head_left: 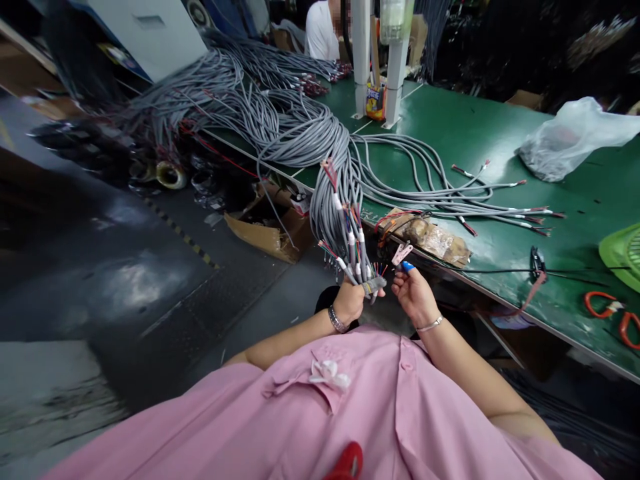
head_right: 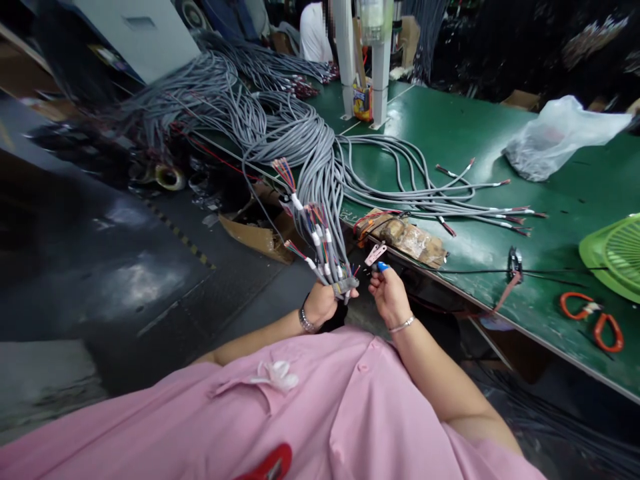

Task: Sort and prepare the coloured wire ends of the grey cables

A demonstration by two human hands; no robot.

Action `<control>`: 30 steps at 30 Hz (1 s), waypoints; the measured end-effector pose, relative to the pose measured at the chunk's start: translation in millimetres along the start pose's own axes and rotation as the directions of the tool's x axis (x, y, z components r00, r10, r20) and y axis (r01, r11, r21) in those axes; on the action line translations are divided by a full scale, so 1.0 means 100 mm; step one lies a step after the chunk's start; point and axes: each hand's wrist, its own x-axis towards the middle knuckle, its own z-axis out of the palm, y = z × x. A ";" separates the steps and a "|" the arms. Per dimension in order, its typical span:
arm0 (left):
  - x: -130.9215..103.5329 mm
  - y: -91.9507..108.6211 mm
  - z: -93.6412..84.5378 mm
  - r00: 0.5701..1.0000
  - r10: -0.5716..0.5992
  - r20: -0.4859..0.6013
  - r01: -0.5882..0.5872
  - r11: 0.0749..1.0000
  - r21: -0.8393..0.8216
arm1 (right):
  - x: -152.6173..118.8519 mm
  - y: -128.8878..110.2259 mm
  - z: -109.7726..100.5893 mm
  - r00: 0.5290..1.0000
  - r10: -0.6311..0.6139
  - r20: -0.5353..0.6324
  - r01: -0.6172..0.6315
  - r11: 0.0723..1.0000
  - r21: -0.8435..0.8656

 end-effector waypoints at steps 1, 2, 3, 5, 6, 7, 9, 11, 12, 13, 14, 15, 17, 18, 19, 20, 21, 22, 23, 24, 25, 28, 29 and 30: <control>0.01 0.01 0.00 1.000 -0.008 -0.004 0.008 1.000 -0.028 | 0.01 -0.02 -0.03 0.999 0.010 0.041 -0.011 1.000 0.014; 0.02 0.02 0.00 1.000 -0.018 -0.002 0.018 0.999 -0.050 | 0.02 -0.04 -0.06 0.997 0.016 0.077 -0.017 1.000 0.019; 0.03 0.03 0.01 1.000 -0.026 0.003 0.026 0.997 -0.066 | 0.04 -0.06 -0.07 0.994 0.018 0.108 -0.020 1.000 0.014; 0.05 0.05 0.04 0.999 -0.041 0.011 0.042 0.996 -0.079 | 0.06 -0.11 -0.05 0.985 0.023 0.170 -0.020 1.000 -0.020; 0.06 0.06 0.06 0.999 -0.047 0.013 0.048 0.996 -0.079 | 0.08 -0.13 -0.03 0.979 0.027 0.202 -0.019 0.999 -0.040; 0.07 0.06 0.08 0.999 -0.050 0.011 0.051 0.996 -0.075 | 0.09 -0.16 0.00 0.973 0.026 0.230 -0.013 0.998 -0.058; 0.09 0.06 0.13 0.999 -0.049 0.003 0.049 0.997 -0.062 | 0.12 -0.20 0.07 0.969 0.004 0.249 0.018 0.996 -0.084; 0.11 0.06 0.18 0.999 -0.045 -0.003 0.045 0.998 -0.048 | 0.14 -0.23 0.13 0.974 -0.031 0.224 0.054 0.994 -0.097; 0.12 0.05 0.19 0.999 -0.044 -0.004 0.043 0.998 -0.041 | 0.15 -0.23 0.14 0.977 -0.046 0.208 0.068 0.993 -0.098; 0.13 0.05 0.20 0.999 -0.042 -0.005 0.042 0.999 -0.036 | 0.15 -0.24 0.16 0.979 -0.057 0.196 0.076 0.993 -0.095; 0.14 0.04 0.21 0.999 -0.039 -0.005 0.039 0.999 -0.030 | 0.16 -0.24 0.17 0.980 -0.063 0.188 0.081 0.993 -0.087; 0.14 0.04 0.21 0.999 -0.033 -0.008 0.033 0.999 -0.025 | 0.16 -0.23 0.18 0.981 -0.070 0.182 0.085 0.994 -0.074; 0.15 0.02 0.21 1.000 -0.023 -0.010 0.023 1.000 -0.008 | 0.17 -0.22 0.20 0.981 -0.088 0.171 0.096 0.995 -0.038; 0.15 0.01 0.21 1.000 -0.020 -0.010 0.020 1.000 0.000 | 0.17 -0.21 0.21 0.981 -0.097 0.166 0.101 0.995 -0.019; 0.15 0.00 0.20 1.000 -0.017 -0.009 0.018 1.000 0.010 | 0.18 -0.21 0.21 0.982 -0.102 0.162 0.104 0.995 -0.002; 0.15 -0.01 0.20 1.000 -0.016 -0.008 0.017 1.000 0.019 | 0.18 -0.20 0.22 0.982 -0.106 0.158 0.106 0.994 0.011; 0.15 -0.02 0.20 1.000 -0.015 -0.008 0.015 1.000 0.026 | 0.18 -0.19 0.23 0.982 -0.105 0.155 0.104 0.994 0.020; 0.14 -0.02 0.19 1.000 -0.014 -0.012 0.015 1.000 0.028 | 0.18 -0.19 0.23 0.983 -0.101 0.155 0.098 0.995 0.026; 0.14 -0.02 0.19 1.000 -0.014 -0.017 0.014 1.000 0.025 | 0.17 -0.18 0.22 0.983 -0.093 0.158 0.089 0.996 0.028; 0.13 -0.02 0.19 1.000 -0.013 -0.020 0.013 1.000 0.020 | 0.16 -0.17 0.21 0.983 -0.082 0.166 0.079 0.997 0.027; 0.13 -0.02 0.18 1.000 -0.012 -0.022 0.012 1.000 0.013 | 0.15 -0.16 0.20 0.981 -0.067 0.181 0.064 0.998 0.019; 0.08 0.02 0.17 0.999 -0.017 -0.027 0.018 1.000 0.001 | 0.11 -0.16 0.15 0.971 -0.006 0.239 0.013 0.999 -0.029; 0.07 0.03 0.16 0.999 -0.019 -0.032 0.019 1.000 0.000 | 0.10 -0.17 0.14 0.967 0.012 0.256 -0.002 0.999 -0.040; 0.05 0.05 0.15 0.999 -0.017 -0.038 0.017 1.000 -0.003 | 0.09 -0.18 0.14 0.962 0.027 0.271 -0.016 0.999 -0.043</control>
